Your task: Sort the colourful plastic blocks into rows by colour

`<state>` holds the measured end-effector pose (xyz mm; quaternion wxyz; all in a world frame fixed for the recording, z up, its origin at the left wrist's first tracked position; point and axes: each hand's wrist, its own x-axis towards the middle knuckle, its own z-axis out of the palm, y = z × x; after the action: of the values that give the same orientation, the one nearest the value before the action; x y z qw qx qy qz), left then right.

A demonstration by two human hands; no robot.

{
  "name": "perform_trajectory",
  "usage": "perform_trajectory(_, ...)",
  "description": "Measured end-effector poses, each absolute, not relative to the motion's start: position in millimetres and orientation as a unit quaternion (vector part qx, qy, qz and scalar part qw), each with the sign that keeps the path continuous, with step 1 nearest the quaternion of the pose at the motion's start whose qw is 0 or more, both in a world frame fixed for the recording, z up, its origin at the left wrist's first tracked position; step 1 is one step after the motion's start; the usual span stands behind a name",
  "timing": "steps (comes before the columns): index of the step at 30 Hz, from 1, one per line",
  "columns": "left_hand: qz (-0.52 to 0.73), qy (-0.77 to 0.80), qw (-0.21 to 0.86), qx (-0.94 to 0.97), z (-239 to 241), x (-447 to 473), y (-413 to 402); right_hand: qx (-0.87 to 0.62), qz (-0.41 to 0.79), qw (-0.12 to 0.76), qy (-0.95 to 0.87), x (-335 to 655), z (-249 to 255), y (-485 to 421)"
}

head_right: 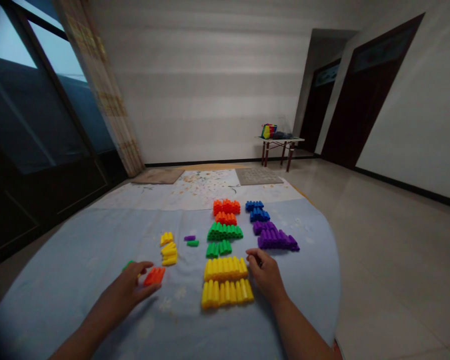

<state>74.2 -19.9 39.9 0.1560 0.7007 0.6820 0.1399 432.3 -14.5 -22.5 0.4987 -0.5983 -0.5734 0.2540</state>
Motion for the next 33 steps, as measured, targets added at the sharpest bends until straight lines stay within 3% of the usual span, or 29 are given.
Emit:
perform_trajectory(9, 0.045, 0.580, 0.180, 0.793, 38, 49, 7, -0.595, 0.236, 0.507, -0.577, 428, -16, -15)
perform_trajectory(20, 0.041, 0.582, 0.197, 0.787, 21, 39, 21, -0.598, 0.247, 0.500, -0.575, 428, -13, -13)
perform_trajectory(26, 0.094, 0.624, 0.196, 0.750, 58, 64, 38, -0.598, 0.250, 0.510, -0.565, 427, -15, -10)
perform_trajectory(33, 0.204, 0.559, 0.166, 0.787, 100, 153, 86, -0.602, 0.256, 0.511, -0.558, 427, -13, -7)
